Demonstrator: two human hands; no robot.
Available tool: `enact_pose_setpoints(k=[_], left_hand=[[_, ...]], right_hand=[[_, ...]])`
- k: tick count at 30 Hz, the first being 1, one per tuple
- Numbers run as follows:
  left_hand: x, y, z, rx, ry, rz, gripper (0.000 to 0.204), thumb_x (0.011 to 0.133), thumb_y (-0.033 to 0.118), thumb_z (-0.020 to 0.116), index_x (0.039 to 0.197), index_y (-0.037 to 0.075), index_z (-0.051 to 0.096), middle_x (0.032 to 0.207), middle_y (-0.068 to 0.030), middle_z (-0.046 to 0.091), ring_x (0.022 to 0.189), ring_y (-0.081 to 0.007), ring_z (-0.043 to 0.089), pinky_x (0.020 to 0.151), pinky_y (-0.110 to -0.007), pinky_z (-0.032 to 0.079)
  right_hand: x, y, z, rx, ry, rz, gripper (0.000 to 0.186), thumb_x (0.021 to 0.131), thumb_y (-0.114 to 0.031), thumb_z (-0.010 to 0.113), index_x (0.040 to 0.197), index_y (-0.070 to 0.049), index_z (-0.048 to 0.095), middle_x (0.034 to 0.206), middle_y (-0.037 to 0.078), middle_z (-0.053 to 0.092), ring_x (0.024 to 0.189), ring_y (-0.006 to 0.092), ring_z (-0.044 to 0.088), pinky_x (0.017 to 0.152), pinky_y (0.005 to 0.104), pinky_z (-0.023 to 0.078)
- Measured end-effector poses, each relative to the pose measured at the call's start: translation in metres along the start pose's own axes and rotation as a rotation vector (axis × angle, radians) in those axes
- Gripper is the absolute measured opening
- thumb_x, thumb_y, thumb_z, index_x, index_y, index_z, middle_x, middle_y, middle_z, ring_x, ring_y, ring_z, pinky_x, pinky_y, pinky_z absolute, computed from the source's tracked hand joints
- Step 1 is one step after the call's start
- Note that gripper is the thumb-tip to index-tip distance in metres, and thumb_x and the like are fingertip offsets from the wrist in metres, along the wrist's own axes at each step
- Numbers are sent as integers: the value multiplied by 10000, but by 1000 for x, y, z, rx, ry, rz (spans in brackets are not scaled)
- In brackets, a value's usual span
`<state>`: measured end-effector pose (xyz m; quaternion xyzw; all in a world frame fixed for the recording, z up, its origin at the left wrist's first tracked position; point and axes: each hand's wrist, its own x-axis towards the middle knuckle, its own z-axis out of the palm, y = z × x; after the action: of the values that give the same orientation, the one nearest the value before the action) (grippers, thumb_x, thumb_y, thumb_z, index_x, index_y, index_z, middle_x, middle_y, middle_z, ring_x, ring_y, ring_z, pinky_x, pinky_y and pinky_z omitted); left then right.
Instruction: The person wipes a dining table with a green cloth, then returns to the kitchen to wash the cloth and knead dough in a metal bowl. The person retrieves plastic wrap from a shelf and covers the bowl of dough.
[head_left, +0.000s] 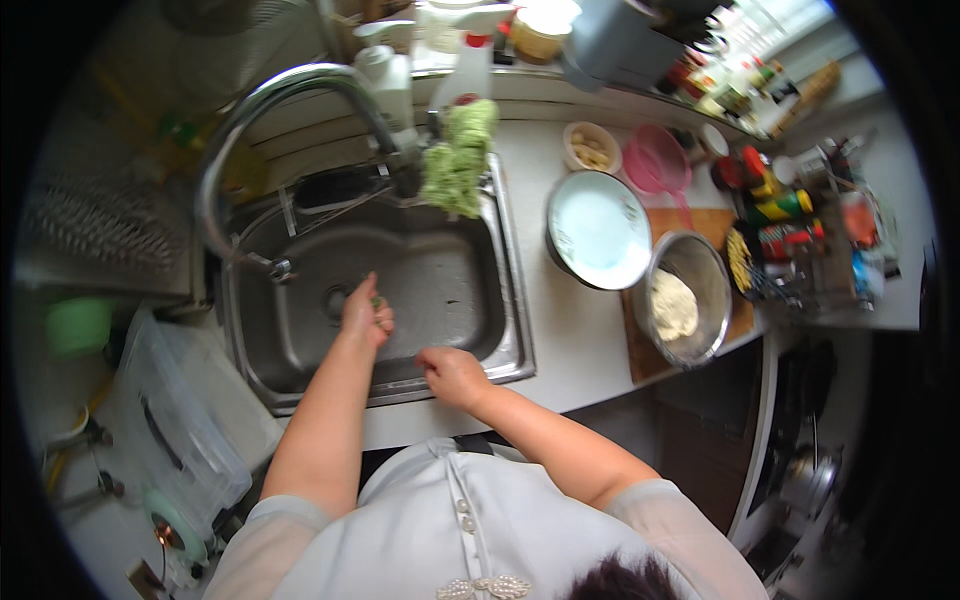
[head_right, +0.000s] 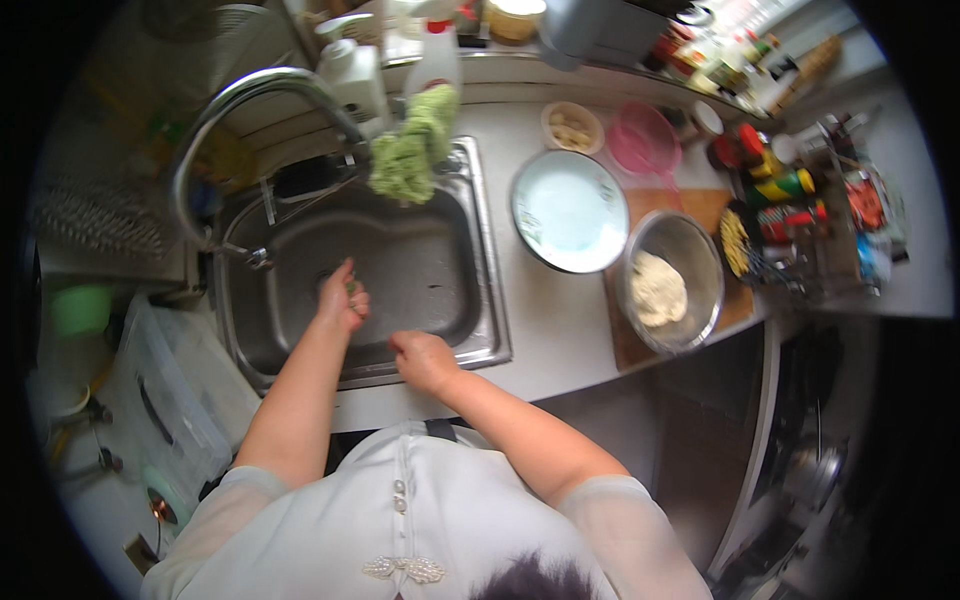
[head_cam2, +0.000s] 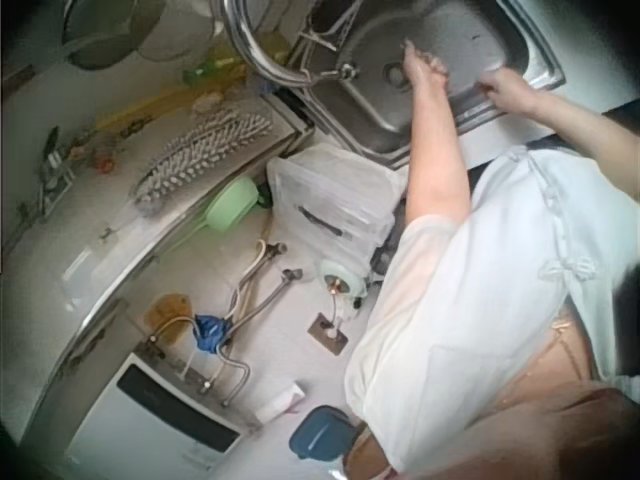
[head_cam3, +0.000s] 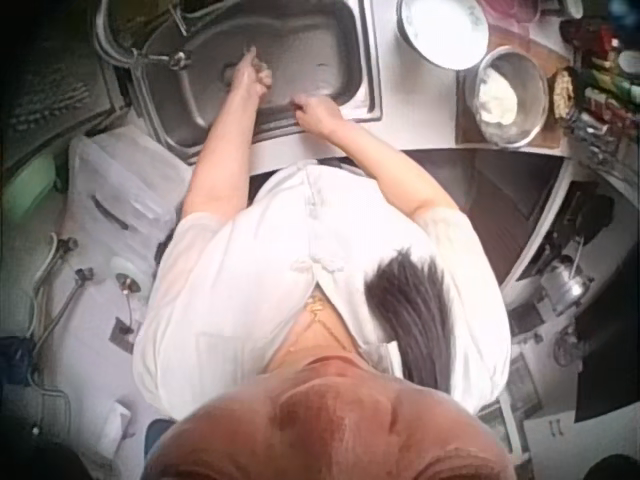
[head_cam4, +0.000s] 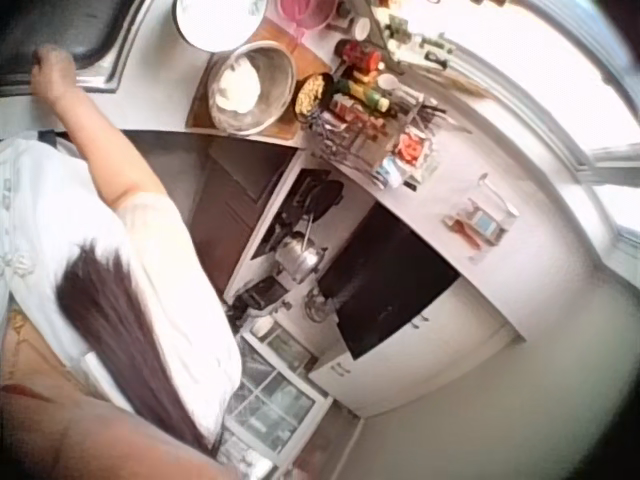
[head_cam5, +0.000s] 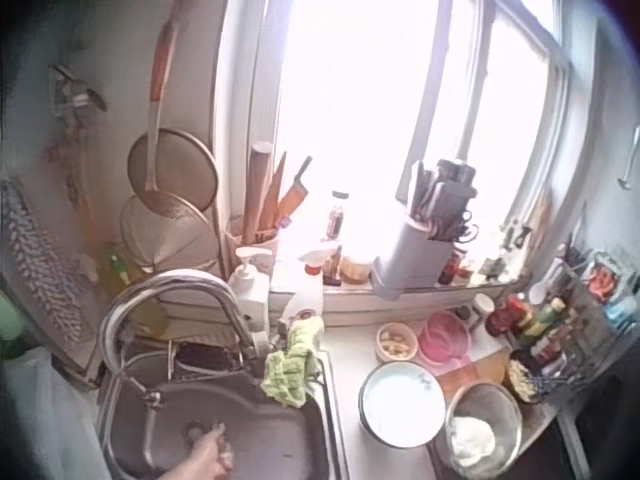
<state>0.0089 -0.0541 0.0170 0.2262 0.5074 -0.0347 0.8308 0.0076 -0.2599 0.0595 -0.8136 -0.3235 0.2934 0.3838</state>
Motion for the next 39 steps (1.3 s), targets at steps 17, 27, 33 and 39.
enact_pose_setpoints(k=[17,27,33,39], left_hand=[[-16,7,-34,199,161,19,429,939,515,511,682,202,372,529,59,276,393,-70,220,377,-238,126],[-4,16,-71,103,165,130,481,951,499,489,621,217,280,497,54,184,367,-100,165,371,-277,101],[-46,27,-34,44,120,140,476,960,477,485,618,210,291,502,55,199,385,-89,169,407,-264,92],[-99,39,16,126,-116,174,472,963,473,485,621,195,316,531,47,256,409,-80,195,395,-246,126]], right_hand=[[-19,-15,-10,10,186,-81,160,756,-27,518,853,-30,645,852,165,665,812,361,634,714,432,513],[-16,-13,-3,-68,107,-197,173,711,-16,542,844,-50,648,830,168,658,798,353,636,708,439,514],[-2,9,-47,-112,264,-51,160,779,-51,528,854,-50,669,877,165,666,844,351,638,752,422,521],[14,-16,-95,138,200,82,192,787,-34,501,889,-10,663,775,140,662,711,256,643,679,340,509]])
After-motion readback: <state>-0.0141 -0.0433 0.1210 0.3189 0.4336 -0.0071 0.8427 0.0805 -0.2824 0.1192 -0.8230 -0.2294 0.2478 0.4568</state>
